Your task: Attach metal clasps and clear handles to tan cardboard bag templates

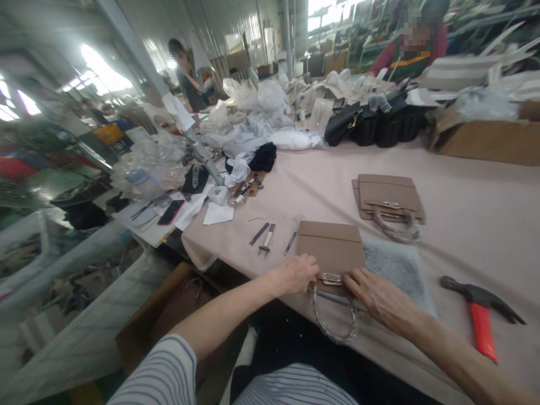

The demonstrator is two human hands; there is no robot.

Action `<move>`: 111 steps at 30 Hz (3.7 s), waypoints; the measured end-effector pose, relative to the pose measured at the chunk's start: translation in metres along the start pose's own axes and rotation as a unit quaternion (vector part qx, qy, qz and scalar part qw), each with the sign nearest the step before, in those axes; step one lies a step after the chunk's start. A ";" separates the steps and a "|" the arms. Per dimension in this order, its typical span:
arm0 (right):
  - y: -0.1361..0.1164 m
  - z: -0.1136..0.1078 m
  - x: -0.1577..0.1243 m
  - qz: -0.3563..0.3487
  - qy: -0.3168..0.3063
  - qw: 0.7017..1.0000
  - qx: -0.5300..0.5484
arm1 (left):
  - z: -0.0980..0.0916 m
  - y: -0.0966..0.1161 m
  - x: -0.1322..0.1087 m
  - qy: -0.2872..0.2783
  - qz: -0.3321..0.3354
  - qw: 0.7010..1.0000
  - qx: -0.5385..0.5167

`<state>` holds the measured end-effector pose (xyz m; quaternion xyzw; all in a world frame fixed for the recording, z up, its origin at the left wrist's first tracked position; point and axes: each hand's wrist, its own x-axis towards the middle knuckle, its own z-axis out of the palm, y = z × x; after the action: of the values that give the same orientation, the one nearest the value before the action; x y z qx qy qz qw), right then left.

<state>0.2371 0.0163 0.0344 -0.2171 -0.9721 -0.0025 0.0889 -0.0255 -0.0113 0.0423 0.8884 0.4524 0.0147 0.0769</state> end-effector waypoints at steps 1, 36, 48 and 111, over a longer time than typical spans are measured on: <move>-0.001 -0.001 0.000 -0.002 0.000 1.000 -0.001 | -0.002 -0.002 0.001 -0.009 0.018 1.000 0.009; -0.014 0.038 -0.018 0.162 0.279 0.939 0.119 | -0.014 -0.105 -0.009 0.171 -0.465 0.854 -0.158; -0.021 0.043 -0.016 0.191 0.290 0.930 0.120 | -0.024 -0.143 -0.031 0.095 -0.499 0.793 -0.338; -0.029 0.044 -0.016 0.213 0.267 0.934 0.109 | 0.040 0.020 0.011 0.277 -0.121 0.812 -0.499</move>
<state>0.2311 -0.0150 -0.0101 -0.3989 -0.8379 0.0644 0.3670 0.0011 -0.0195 0.0052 0.6246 0.4887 0.4746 0.3819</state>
